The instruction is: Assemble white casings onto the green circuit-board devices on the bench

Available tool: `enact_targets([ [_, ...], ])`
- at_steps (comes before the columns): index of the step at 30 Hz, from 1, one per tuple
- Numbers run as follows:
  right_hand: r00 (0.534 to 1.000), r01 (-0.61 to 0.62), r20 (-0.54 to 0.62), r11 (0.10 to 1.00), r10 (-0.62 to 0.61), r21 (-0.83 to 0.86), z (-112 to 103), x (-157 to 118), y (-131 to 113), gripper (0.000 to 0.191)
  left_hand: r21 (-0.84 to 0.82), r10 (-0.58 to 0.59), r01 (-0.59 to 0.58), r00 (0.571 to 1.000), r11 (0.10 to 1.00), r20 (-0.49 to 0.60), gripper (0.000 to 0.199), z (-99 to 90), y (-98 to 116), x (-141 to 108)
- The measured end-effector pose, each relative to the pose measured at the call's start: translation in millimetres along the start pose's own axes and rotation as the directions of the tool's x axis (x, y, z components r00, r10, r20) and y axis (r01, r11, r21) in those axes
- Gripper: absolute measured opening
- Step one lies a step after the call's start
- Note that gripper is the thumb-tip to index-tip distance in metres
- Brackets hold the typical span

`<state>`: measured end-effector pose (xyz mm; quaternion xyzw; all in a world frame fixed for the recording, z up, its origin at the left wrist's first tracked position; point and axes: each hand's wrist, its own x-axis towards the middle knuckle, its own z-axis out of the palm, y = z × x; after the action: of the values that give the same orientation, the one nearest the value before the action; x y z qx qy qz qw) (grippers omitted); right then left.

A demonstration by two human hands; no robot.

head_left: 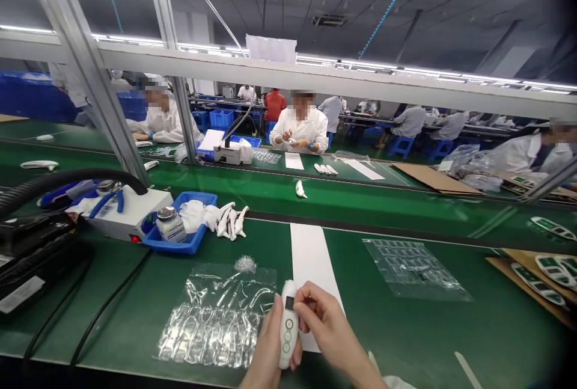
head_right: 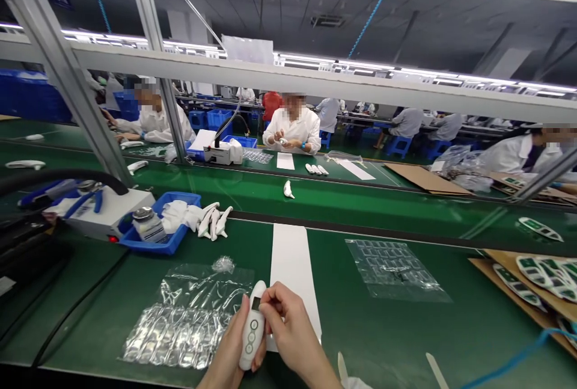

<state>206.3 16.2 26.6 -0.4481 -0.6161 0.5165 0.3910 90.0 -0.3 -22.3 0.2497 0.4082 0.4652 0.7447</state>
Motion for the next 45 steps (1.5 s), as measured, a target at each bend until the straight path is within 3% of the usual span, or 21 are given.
enact_targets([
  [5, 1.0, 0.002, 0.002, 0.999, -0.002, -0.042, 5, 5, 1, 0.017, -0.019, 0.031, -0.032, 0.999, 0.999, -0.041, 0.061, -3.6, 1, -2],
  [21, 0.999, -0.023, -0.034, 1.0, 0.023, 0.003, 11, 4, 14, 0.023, -0.002, 0.005, -0.005, 1.0, 1.0, -0.018, 0.065, -6.2, -3, -6],
  [31, 0.998, 0.008, -0.069, 0.996, -0.014, -0.084, 16, -1, 11, 0.025, 0.119, 0.034, -0.031, 0.999, 0.992, -0.027, 0.07, -10.6, -2, -10],
  [39, 0.992, -0.069, -0.084, 0.968, 0.092, 0.241, 24, 4, 28, 0.031, 0.254, 0.104, -0.103, 0.995, 0.962, 0.008, 0.049, -9.4, 7, -15],
  [42, 0.995, -0.015, -0.089, 0.975, 0.035, 0.221, 22, 5, 28, 0.028, 0.273, 0.086, -0.072, 0.995, 0.959, -0.04, 0.056, -13.5, 7, -18],
  [45, 0.999, 0.033, -0.009, 0.987, -0.032, 0.157, 19, 5, 19, 0.031, 0.32, 0.087, -0.039, 0.987, 0.947, -0.137, 0.059, -20.2, 7, -23],
])
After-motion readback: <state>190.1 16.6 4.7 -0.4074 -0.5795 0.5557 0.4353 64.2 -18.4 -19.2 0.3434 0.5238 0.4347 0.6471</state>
